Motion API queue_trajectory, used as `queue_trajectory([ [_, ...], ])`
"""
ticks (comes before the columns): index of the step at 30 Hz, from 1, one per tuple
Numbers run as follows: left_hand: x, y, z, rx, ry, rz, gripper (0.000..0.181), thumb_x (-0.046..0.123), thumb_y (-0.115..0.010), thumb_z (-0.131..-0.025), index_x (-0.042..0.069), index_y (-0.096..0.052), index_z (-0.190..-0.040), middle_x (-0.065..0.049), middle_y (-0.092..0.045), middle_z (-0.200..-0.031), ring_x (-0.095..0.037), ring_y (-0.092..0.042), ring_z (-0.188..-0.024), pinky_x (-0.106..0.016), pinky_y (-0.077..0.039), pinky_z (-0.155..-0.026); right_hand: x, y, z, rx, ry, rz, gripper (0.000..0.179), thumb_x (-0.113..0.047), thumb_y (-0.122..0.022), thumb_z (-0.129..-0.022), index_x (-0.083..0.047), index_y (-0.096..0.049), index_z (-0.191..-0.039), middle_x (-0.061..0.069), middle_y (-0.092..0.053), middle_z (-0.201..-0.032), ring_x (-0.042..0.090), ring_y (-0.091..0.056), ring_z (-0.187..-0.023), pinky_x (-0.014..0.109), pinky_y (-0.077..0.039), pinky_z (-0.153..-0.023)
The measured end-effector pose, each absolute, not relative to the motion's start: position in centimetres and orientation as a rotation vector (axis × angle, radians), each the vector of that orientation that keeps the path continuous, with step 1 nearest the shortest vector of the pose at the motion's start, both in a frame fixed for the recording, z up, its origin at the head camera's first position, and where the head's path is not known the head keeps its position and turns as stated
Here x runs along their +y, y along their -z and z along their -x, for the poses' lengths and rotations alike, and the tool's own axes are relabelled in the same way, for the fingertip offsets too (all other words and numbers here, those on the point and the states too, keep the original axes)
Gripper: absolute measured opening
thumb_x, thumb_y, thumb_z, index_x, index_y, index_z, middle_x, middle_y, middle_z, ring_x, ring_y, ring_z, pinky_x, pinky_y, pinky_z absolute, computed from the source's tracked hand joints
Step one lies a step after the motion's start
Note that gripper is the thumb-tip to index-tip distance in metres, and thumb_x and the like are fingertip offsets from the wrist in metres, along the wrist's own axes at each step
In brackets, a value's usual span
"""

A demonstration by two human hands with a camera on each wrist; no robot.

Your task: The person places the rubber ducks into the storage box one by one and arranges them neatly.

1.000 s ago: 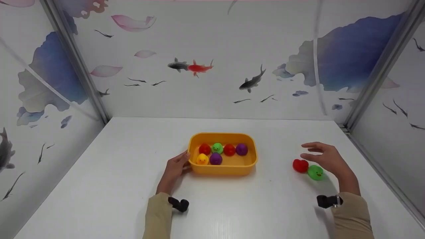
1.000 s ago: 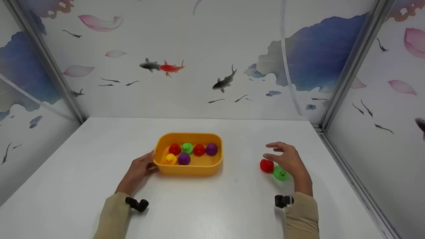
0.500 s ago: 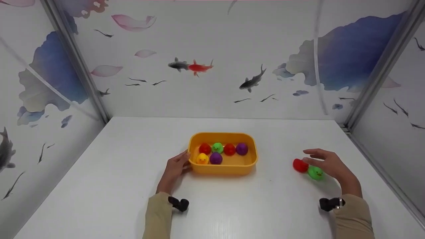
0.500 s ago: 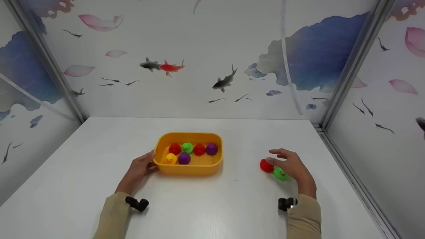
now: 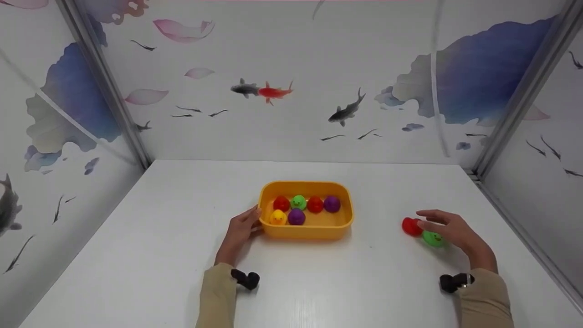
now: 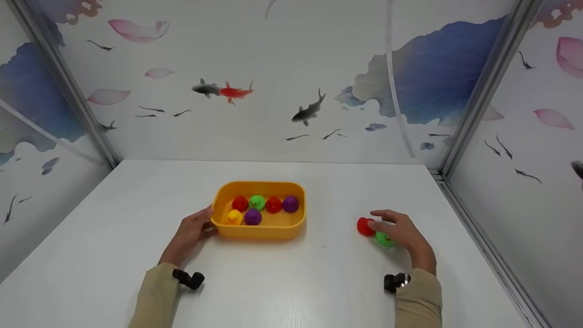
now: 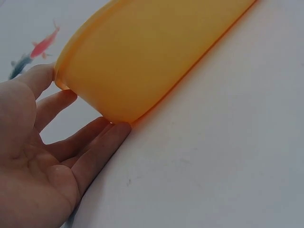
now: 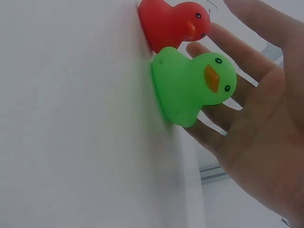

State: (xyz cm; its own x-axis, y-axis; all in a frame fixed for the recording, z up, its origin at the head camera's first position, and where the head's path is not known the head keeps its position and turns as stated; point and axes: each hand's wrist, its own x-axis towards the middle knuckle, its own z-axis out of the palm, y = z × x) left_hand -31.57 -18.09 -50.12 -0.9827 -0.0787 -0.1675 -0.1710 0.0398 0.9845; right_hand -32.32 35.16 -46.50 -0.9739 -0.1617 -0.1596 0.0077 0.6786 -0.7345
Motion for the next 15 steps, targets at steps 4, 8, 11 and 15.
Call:
queue_trajectory([
  [4,-18.05,50.17,31.69,2.222,-2.113,0.263,0.053,0.043,-0.057,-0.101,0.019,-0.051,-0.148,-0.011,-0.060,-0.144,-0.019,-0.065,-0.111,-0.033,-0.058,-0.097,35.13,46.66,32.25,2.670,1.173,0.108,0.075,-0.058,-0.060,-0.094,-0.011,-0.045,-0.150,0.029,-0.029,-0.159,0.053,-0.022,-0.145,0.075,-0.026,-0.112],
  [8,-18.04,50.12,31.71,2.228,-2.099,0.275,0.053,0.044,-0.056,-0.101,0.019,-0.050,-0.148,-0.010,-0.062,-0.141,-0.018,-0.065,-0.110,-0.033,-0.057,-0.099,35.07,46.70,32.11,2.678,1.157,0.129,0.073,-0.056,-0.060,-0.094,-0.011,-0.045,-0.150,0.030,-0.031,-0.157,0.053,-0.025,-0.142,0.073,-0.030,-0.111],
  [11,-18.01,50.07,31.70,2.219,-2.099,0.282,0.052,0.043,-0.056,-0.101,0.021,-0.051,-0.148,-0.010,-0.064,-0.138,-0.019,-0.064,-0.109,-0.032,-0.056,-0.099,35.07,46.77,32.07,2.685,1.141,0.145,0.072,-0.055,-0.062,-0.094,-0.011,-0.046,-0.150,0.031,-0.033,-0.156,0.052,-0.029,-0.140,0.071,-0.034,-0.110],
  [15,-18.07,50.07,31.74,2.214,-2.105,0.288,0.051,0.043,-0.056,-0.101,0.022,-0.052,-0.147,-0.009,-0.064,-0.137,-0.019,-0.065,-0.108,-0.031,-0.057,-0.098,35.02,46.78,32.05,2.692,1.119,0.155,0.071,-0.052,-0.064,-0.094,-0.010,-0.047,-0.149,0.033,-0.034,-0.154,0.052,-0.034,-0.138,0.068,-0.038,-0.109],
])
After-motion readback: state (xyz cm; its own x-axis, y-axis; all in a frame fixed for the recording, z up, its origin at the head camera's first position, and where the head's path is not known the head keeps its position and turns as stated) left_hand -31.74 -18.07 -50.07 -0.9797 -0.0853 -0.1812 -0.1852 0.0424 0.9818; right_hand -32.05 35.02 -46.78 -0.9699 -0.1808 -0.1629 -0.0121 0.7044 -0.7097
